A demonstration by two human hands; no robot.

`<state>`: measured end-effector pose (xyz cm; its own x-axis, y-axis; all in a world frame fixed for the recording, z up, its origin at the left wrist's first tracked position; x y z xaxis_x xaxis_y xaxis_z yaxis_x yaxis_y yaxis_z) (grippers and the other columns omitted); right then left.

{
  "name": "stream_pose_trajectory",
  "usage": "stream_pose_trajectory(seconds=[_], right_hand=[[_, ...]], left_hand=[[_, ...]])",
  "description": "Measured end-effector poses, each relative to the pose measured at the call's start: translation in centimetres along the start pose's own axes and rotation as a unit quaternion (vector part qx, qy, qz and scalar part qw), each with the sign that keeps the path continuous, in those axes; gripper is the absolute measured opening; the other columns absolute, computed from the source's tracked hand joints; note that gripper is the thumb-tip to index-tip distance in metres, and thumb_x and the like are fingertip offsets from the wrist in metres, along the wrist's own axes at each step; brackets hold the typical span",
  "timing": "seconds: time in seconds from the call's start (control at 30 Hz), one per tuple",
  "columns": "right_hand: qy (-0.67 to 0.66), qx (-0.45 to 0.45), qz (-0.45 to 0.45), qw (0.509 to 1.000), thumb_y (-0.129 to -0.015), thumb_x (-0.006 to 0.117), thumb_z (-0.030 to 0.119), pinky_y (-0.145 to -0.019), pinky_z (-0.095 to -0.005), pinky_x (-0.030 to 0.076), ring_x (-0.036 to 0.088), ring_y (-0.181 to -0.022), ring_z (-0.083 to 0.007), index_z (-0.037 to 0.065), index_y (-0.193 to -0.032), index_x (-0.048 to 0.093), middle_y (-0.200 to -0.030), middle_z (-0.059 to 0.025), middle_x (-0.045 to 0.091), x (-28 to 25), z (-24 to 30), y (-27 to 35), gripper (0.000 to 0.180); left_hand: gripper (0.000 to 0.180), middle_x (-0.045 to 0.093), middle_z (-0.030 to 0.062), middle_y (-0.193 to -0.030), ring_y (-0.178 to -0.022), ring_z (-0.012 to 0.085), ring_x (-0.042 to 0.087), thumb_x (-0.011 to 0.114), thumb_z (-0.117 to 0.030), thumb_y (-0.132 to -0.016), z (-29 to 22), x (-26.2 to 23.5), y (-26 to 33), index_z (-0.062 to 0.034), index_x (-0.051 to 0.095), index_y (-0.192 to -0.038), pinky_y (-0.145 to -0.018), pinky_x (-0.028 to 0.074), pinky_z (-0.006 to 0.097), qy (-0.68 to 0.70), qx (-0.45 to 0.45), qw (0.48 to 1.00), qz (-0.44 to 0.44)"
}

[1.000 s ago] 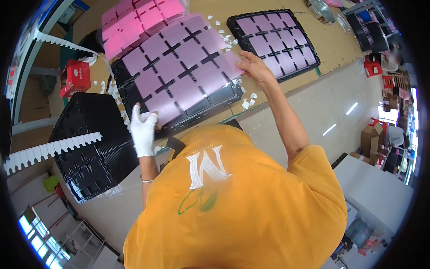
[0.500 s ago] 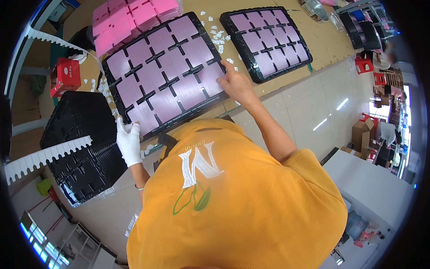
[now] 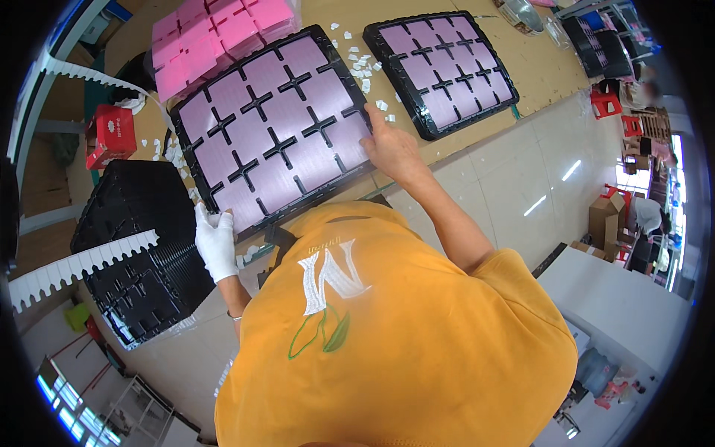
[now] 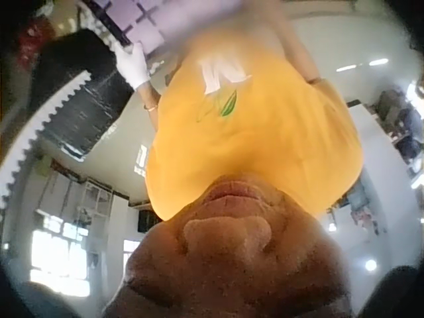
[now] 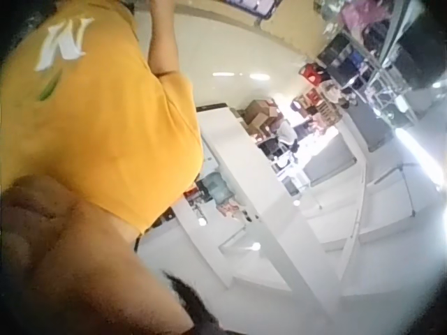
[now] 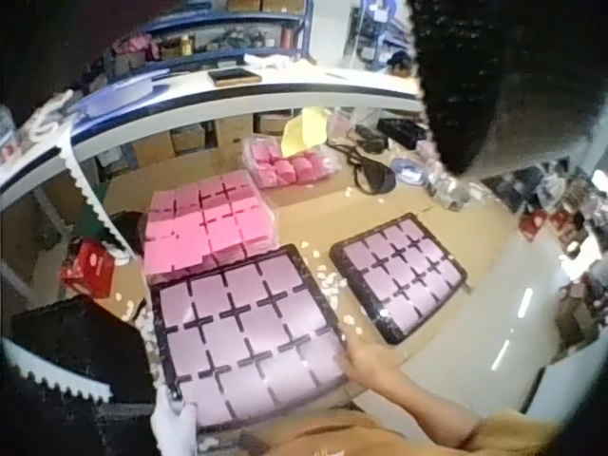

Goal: The person assembles plastic components onto a plastic tray by hand.

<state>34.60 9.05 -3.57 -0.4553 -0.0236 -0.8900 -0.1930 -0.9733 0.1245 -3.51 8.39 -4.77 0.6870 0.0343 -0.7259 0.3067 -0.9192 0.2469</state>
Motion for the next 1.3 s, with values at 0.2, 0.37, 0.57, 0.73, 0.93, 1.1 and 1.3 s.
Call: stream_pose_trajectory(seconds=[0.2,0.37,0.57,0.73,0.93,1.1,1.3], right_hand=[[0.013,0.011,0.033,0.999,-0.079,0.059,0.019,-0.070,-0.0475,0.048,0.062,-0.077,-0.0398,0.006,-0.134,0.032,-0.082,-0.0220,0.064,0.3,0.0,0.1,0.062],[0.085,-0.026,-0.039,0.995,-0.080,0.062,0.017,-0.063,-0.0414,0.048,0.061,-0.071,-0.0338,0.007,-0.131,0.040,-0.079,-0.0135,0.062,-1.3,0.3,1.1,0.056],[0.126,-0.077,-0.109,0.983,-0.078,0.061,0.009,-0.079,-0.0398,0.045,0.055,-0.098,-0.0296,0.008,-0.110,0.059,-0.097,-0.0096,0.056,-4.8,-0.8,3.3,0.032],[0.145,-0.201,-0.170,0.954,-0.077,0.066,0.018,-0.095,-0.0451,0.036,0.041,-0.120,-0.0339,0.012,-0.113,0.058,-0.118,-0.0127,0.051,-4.4,2.5,5.0,0.037],[0.148,-0.244,-0.073,0.955,-0.079,0.060,0.047,-0.107,-0.0546,0.016,0.018,-0.135,-0.0381,0.019,-0.121,0.056,-0.141,-0.0150,0.032,-0.6,4.7,4.8,0.050],[0.180,-0.214,-0.076,0.957,-0.081,0.056,0.050,-0.107,-0.0567,0.013,0.015,-0.136,-0.0385,0.012,-0.122,0.055,-0.141,-0.0153,0.032,0.8,2.6,4.9,0.055],[0.202,-0.205,-0.053,0.956,-0.082,0.054,0.049,-0.106,-0.0589,0.012,0.016,-0.136,-0.0391,0.003,-0.122,0.052,-0.142,-0.0163,0.033,1.3,3.3,4.7,0.061]], left_hand=[[0.056,0.063,0.0099,-0.077,-0.067,0.0266,0.063,0.065,-0.020,-0.079,-1.8,0.0,0.6,-0.0046,0.044,-0.129,-0.063,0.049,0.037,-0.147,0.036,0.988,-0.019],[0.047,0.059,0.0131,-0.099,-0.078,0.0318,0.063,0.064,-0.021,-0.079,-3.9,-1.7,1.9,-0.0074,0.050,-0.122,-0.068,0.051,0.041,-0.272,0.058,0.956,-0.087],[0.034,0.055,0.0141,-0.112,-0.096,0.0326,0.057,0.065,-0.022,-0.079,-3.5,-3.6,4.0,-0.0089,0.060,-0.110,-0.079,0.048,0.041,-0.268,0.191,0.936,-0.121],[0.042,0.049,0.0173,-0.125,-0.112,0.0407,0.043,0.064,-0.034,-0.079,-6.8,-1.8,6.4,-0.0082,0.059,-0.112,-0.091,0.036,0.051,-0.248,0.355,0.898,-0.081],[0.056,0.040,0.0194,-0.136,-0.122,0.0439,0.035,0.050,-0.053,-0.083,-5.9,1.1,5.3,-0.0139,0.054,-0.123,-0.103,0.025,0.056,-0.336,0.352,0.872,-0.054],[0.057,0.039,0.0184,-0.138,-0.123,0.0430,0.035,0.047,-0.055,-0.083,-3.9,2.7,5.2,-0.0150,0.055,-0.123,-0.105,0.022,0.055,-0.386,0.333,0.859,-0.041],[0.050,0.039,0.0194,-0.137,-0.125,0.0452,0.031,0.053,-0.047,-0.082,-3.4,0.3,6.0,-0.0108,0.060,-0.116,-0.105,0.020,0.057,-0.354,0.319,0.877,-0.070]])
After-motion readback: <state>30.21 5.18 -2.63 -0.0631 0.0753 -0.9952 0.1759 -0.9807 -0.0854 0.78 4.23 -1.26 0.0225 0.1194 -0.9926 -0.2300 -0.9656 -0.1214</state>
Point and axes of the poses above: each hand's wrist, its own y-axis away from the middle knuckle, its own x-axis out of the palm, z = x × y, the point moved 10 cm from there along -y, towards the middle knuckle
